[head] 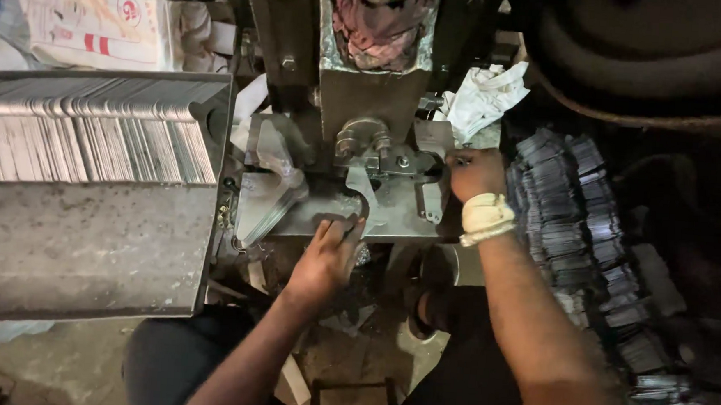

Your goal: Using a machine to bend or punch holes into metal plates.

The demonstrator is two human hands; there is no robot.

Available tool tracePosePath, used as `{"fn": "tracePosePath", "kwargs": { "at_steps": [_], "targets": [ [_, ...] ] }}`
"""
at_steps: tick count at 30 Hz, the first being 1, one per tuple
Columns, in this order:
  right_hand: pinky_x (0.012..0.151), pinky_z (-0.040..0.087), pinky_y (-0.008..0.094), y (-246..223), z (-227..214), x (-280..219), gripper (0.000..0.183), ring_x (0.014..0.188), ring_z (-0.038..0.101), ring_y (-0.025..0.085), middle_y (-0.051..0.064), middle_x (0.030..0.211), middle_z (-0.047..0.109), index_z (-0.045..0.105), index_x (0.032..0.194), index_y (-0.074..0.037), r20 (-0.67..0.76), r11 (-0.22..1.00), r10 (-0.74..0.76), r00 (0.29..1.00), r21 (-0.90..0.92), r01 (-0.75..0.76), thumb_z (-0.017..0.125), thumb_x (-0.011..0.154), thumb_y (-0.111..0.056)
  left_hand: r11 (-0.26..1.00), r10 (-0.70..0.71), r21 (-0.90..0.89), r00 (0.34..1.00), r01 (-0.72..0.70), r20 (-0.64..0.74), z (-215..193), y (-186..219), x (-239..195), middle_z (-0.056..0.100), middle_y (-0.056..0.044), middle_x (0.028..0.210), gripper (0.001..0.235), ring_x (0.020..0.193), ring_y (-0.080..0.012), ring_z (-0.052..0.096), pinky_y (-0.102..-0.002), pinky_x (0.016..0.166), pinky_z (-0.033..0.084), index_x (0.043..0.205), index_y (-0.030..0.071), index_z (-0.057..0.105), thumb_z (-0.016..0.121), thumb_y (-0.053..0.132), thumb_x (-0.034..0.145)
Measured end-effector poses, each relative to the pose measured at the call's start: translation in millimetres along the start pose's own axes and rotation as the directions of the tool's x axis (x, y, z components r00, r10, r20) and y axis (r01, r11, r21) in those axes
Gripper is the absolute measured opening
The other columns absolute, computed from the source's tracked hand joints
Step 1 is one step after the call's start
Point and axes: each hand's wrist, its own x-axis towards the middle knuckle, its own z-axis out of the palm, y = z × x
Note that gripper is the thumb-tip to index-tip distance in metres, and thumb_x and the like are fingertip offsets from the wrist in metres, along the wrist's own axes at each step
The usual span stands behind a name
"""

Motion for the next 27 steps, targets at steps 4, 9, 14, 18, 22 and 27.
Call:
{"fn": "tracePosePath", "kwargs": {
  "at_steps": [4,9,14,18,22,27],
  "targets": [
    [0.079,0.054,0.046,6,2,-14,0.019,0.092,0.066,0.040,0.024,0.109,0.064,0.082,0.100,-0.014,-0.067,0.981,-0.089,0.994,-0.176,0.076,0.079,0.081,-0.015,0.999,0.038,0.014,0.999,-0.038,-0.033,-5,6,-6,0.059,-0.019,0.123,0.049,0.109,-0.0395,0.055,-0.047,0.099,0.049,0.139,-0.001,0.060,0.066,0.013,0.092],
    [0.086,0.054,0.045,-68,-36,-75,0.023,0.106,0.064,0.037,0.019,0.119,0.063,0.073,0.116,-0.011,-0.093,0.968,-0.251,0.964,-0.016,0.250,0.073,0.093,-0.014,0.997,0.055,-0.042,0.992,-0.060,-0.113,-15,11,0,0.060,-0.018,0.126,0.045,0.109,-0.0382,0.057,-0.045,0.099,0.050,0.137,-0.002,0.060,0.068,0.012,0.095],
    [0.104,0.052,0.045,-116,-31,-140,0.041,0.126,0.060,0.038,0.015,0.136,0.062,0.068,0.129,-0.011,0.199,0.883,-0.470,0.860,0.115,0.456,0.067,0.088,-0.006,0.995,0.097,-0.007,0.981,-0.099,-0.171,-24,17,5,0.064,-0.017,0.121,0.039,0.109,-0.0389,0.060,-0.047,0.097,0.051,0.129,0.001,0.066,0.069,0.012,0.091],
    [0.104,0.042,0.051,-113,-15,-144,0.064,0.128,0.047,0.045,0.025,0.143,0.051,0.064,0.135,-0.005,0.285,0.791,-0.606,0.743,0.120,0.600,0.072,0.072,-0.007,0.997,0.074,0.015,0.991,-0.072,-0.115,-24,17,2,0.064,-0.018,0.123,0.039,0.108,-0.0380,0.060,-0.048,0.092,0.050,0.129,-0.001,0.065,0.069,0.012,0.092],
    [0.109,0.042,0.050,-113,-35,-139,0.047,0.130,0.049,0.039,0.018,0.144,0.053,0.066,0.135,-0.010,0.347,0.756,-0.627,0.698,0.053,0.653,0.072,0.089,-0.013,0.988,0.146,0.067,0.970,-0.136,-0.192,-27,16,-3,0.067,-0.018,0.120,0.034,0.113,-0.0381,0.062,-0.049,0.105,0.049,0.125,0.003,0.066,0.068,0.016,0.093],
    [0.106,0.046,0.045,-125,-62,-142,0.031,0.123,0.066,0.032,0.010,0.124,0.072,0.069,0.118,-0.014,0.202,0.541,-0.836,0.510,0.150,0.828,0.069,0.087,-0.013,0.970,-0.134,-0.196,0.988,0.146,0.076,-105,39,-2,0.072,-0.014,0.108,0.053,0.100,-0.0309,0.068,-0.042,0.094,0.053,0.140,0.015,0.067,0.071,0.031,0.090]
  ]
}}
